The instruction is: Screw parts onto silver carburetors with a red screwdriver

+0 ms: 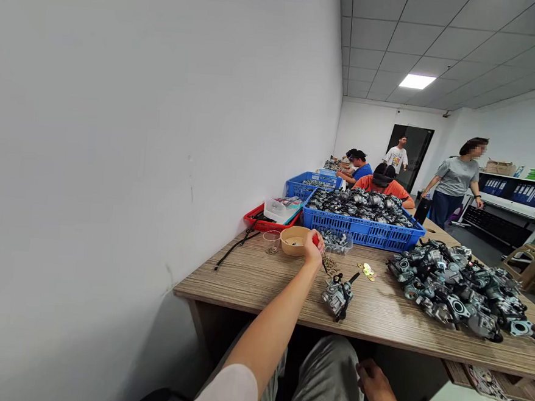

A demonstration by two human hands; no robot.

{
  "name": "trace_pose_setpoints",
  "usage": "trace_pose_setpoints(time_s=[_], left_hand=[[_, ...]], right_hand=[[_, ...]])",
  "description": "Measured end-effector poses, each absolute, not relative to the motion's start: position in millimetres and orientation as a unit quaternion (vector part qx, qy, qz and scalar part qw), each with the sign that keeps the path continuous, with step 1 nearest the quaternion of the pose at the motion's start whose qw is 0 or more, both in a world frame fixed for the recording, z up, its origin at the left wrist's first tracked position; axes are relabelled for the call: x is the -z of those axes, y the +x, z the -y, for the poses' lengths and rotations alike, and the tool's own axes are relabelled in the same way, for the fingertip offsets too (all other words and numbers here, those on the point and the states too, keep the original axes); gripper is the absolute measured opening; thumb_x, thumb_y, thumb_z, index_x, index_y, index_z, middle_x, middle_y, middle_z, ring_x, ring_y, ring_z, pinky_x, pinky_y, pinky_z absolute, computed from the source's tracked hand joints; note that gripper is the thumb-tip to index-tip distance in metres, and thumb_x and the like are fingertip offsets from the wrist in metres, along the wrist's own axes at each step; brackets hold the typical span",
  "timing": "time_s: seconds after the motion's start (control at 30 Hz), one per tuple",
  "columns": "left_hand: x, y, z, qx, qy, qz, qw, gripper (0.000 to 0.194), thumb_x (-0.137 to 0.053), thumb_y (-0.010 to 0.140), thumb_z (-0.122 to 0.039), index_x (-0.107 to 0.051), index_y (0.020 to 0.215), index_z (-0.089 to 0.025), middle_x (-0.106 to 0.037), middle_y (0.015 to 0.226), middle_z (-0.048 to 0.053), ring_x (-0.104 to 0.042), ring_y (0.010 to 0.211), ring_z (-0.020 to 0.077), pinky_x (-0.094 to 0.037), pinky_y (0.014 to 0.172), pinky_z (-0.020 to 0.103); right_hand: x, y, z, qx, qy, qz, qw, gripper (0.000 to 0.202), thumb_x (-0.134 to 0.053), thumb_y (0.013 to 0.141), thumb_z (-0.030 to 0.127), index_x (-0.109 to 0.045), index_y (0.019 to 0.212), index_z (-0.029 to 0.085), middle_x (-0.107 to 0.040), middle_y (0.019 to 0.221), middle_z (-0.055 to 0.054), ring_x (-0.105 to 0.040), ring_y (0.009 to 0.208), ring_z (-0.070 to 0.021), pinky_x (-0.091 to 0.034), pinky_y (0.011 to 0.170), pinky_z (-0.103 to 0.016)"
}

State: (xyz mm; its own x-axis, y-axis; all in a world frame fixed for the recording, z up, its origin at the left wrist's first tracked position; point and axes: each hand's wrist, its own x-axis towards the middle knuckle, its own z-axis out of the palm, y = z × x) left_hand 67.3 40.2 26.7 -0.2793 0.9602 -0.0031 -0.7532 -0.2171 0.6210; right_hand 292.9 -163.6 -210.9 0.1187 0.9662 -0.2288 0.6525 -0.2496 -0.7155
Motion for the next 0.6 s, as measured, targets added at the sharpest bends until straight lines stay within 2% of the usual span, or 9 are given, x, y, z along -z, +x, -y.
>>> trace_pose_setpoints(time_s=[0.13,0.33,0.6], left_hand=[[-24.7,71.0,-39.7,-0.758,0.197,-0.256,0.566,0.036,-0.066,0.100,-0.040,-0.063,0.127,-0.016,-0.067,0.123,0.010,-0.069,0.102,0.0224,-0.062,0.086,0.042],[-26.2,73.3,-35.3,-0.766,0.200,-0.233,0.565,0.034,-0.066,0.100,-0.040,-0.064,0.124,-0.016,-0.068,0.116,0.008,-0.069,0.094,0.0199,-0.062,0.080,0.037],[-47.0,59.4,-28.8,-0.776,0.213,-0.212,0.555,0.033,-0.065,0.101,-0.041,-0.064,0.123,-0.015,-0.068,0.114,0.008,-0.069,0.092,0.0190,-0.062,0.078,0.036]], right_hand=[[208.3,294.3,164.0,-0.379,-0.696,0.565,0.229,0.032,-0.047,0.091,0.044,-0.069,0.097,0.022,-0.071,0.074,-0.004,-0.070,0.074,-0.0206,-0.051,0.070,-0.026],[208.5,291.3,162.7,-0.389,-0.701,0.552,0.230,0.025,-0.051,0.089,0.044,-0.065,0.088,0.023,-0.071,0.077,-0.003,-0.071,0.075,-0.0195,-0.050,0.069,-0.025],[205.3,290.0,163.5,-0.388,-0.700,0.551,0.238,0.026,-0.058,0.086,0.047,-0.067,0.090,0.022,-0.073,0.080,-0.004,-0.071,0.075,-0.0203,-0.051,0.070,-0.026]])
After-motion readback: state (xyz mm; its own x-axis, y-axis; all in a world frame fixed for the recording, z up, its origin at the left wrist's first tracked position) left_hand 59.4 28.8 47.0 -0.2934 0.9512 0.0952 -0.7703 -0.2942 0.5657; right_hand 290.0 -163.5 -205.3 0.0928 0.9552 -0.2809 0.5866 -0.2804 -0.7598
